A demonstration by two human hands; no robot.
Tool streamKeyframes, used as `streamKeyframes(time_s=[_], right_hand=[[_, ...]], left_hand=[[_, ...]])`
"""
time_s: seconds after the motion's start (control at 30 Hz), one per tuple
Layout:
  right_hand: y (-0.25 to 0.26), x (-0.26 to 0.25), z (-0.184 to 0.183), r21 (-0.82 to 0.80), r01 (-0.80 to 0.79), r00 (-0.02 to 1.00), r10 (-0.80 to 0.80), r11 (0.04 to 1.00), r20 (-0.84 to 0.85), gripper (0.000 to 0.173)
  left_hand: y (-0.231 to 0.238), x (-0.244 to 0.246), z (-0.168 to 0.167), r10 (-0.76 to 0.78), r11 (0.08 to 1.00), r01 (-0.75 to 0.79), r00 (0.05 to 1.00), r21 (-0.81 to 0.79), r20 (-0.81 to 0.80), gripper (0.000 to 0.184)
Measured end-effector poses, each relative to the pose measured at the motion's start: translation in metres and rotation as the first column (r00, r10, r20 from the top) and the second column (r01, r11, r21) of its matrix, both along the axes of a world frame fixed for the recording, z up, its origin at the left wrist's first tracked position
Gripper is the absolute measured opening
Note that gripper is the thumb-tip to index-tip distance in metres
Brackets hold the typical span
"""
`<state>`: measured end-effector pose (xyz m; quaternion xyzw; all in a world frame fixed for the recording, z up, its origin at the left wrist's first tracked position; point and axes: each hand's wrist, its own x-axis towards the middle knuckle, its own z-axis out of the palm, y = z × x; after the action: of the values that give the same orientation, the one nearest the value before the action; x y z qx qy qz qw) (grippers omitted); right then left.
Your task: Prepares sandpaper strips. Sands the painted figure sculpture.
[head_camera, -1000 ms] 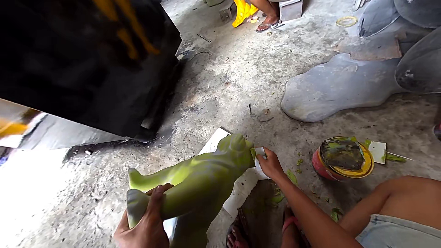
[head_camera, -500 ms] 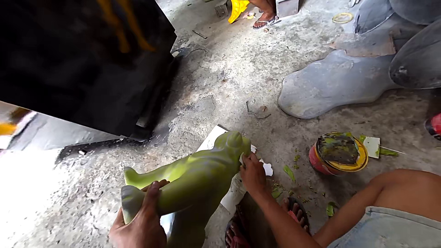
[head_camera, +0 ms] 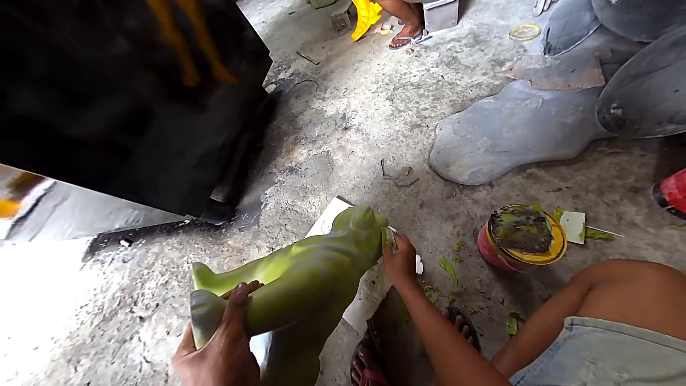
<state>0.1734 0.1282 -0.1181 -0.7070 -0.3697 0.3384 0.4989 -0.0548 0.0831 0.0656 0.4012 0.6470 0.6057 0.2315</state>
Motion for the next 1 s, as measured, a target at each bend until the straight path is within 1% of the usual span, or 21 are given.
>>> streamKeyframes(time_s=[0.07,0.17,0.27,0.43,0.63,0.8,0.87,0.9,0.97,1.0], right_hand=[[0.009,-0.004,0.005,-0.050,-0.027,1.000,0.027,0.998,-0.011,0.030],[0.014,-0.009,0.011,-0.074,-0.033,0.999,0.032,0.997,-0.013,0.031],[0.011,-0.012,0.012,-0.050,-0.059,0.998,0.059,0.997,0.000,0.034],[0.002,-0.021,0.012,0.023,-0.089,0.990,0.086,0.996,0.109,0.041],[-0.011,-0.037,0.009,0.031,-0.114,0.974,0.105,0.993,0.202,0.047],[-0.019,-0.045,0.003,0.066,-0.135,0.959,0.113,0.989,0.261,0.048],[-0.022,-0.042,0.001,0.103,-0.149,0.970,0.125,0.983,0.207,0.045],[-0.024,-0.039,0.000,0.137,-0.139,0.982,0.118,0.981,0.146,0.042],[-0.027,-0.030,-0.002,0.190,-0.048,0.998,0.053,0.981,-0.022,0.031],[-0.027,-0.024,-0.003,0.183,0.017,0.995,0.002,0.983,-0.104,0.028]], left_hand=[[0.000,0.003,0.001,0.003,1.000,-0.003,1.000,0.001,-0.007,0.029],[0.001,0.001,0.002,0.012,1.000,-0.012,1.000,-0.010,0.004,0.031],[0.004,0.000,0.002,0.036,0.999,-0.036,0.999,-0.023,0.022,0.035],[0.006,0.002,0.006,0.029,0.999,-0.029,1.000,-0.027,0.007,0.035],[0.004,0.002,0.005,0.028,0.999,-0.028,1.000,-0.031,0.013,0.033],[0.004,0.000,0.005,0.023,0.999,-0.022,1.000,-0.030,0.021,0.035],[0.004,-0.002,0.003,0.016,1.000,-0.016,1.000,-0.024,0.020,0.034],[0.004,-0.002,0.003,0.013,1.000,-0.013,1.000,-0.023,0.020,0.034],[0.004,-0.002,0.004,0.006,1.000,-0.005,1.000,-0.023,0.022,0.033],[0.003,-0.001,0.004,0.009,1.000,-0.009,1.000,-0.020,0.023,0.033]])
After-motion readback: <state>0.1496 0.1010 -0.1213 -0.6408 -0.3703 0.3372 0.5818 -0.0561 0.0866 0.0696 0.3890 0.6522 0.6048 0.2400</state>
